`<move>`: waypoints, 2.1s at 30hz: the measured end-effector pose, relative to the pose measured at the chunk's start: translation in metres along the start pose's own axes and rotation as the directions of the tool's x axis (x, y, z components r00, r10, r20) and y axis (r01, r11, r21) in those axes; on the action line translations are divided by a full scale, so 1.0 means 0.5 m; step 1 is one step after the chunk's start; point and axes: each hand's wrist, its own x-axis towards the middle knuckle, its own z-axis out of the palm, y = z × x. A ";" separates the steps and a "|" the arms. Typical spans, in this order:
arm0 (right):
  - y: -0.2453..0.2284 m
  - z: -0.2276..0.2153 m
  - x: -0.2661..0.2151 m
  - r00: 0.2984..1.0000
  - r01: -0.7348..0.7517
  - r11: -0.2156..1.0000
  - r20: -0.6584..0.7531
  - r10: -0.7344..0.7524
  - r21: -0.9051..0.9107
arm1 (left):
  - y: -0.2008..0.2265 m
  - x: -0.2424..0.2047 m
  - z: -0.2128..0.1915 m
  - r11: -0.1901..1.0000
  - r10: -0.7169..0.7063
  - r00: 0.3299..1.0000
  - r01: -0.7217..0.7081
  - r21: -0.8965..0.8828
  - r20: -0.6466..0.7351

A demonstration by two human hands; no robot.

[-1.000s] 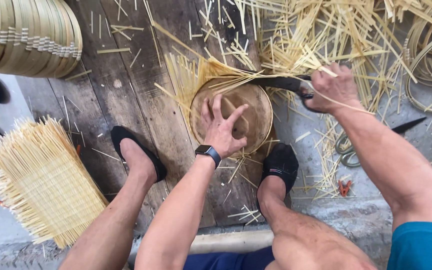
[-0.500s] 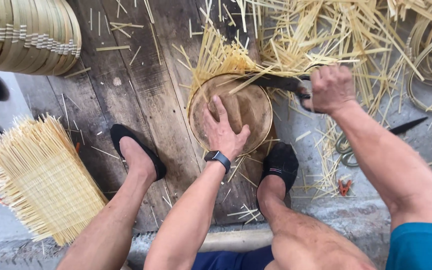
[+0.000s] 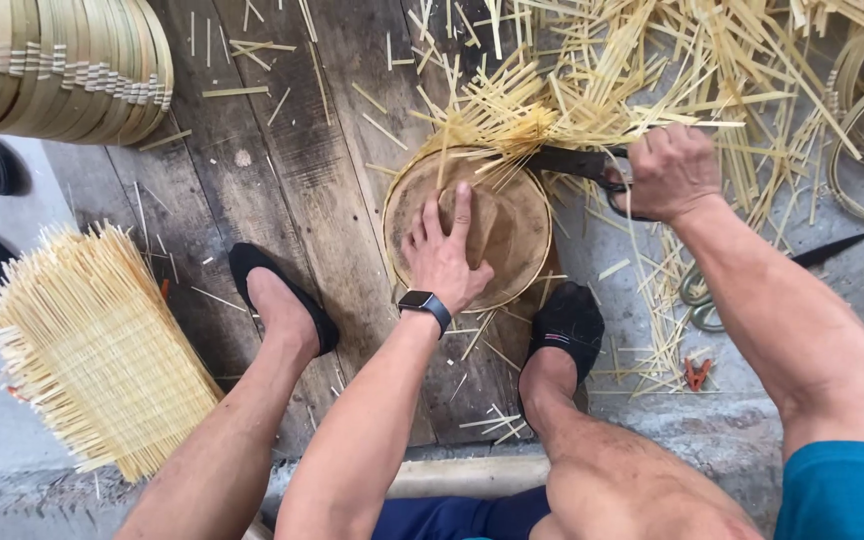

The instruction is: Assembling and trimming bamboo strips to form a steamer lid.

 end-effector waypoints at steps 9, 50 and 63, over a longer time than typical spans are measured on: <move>-0.013 0.053 0.029 0.997 -0.007 0.999 0.075 0.010 -0.046 | 0.001 0.007 -0.014 0.998 0.013 0.995 -0.020 0.064 0.096; 0.168 -0.036 -0.016 0.472 -0.833 0.531 0.702 0.533 0.157 | 0.000 0.000 -0.082 0.974 0.134 0.966 -0.169 0.151 0.219; -0.087 -0.050 -0.118 0.608 -0.794 0.475 0.490 0.625 0.380 | -0.160 0.210 0.045 0.962 -0.111 0.965 0.045 -0.268 -0.236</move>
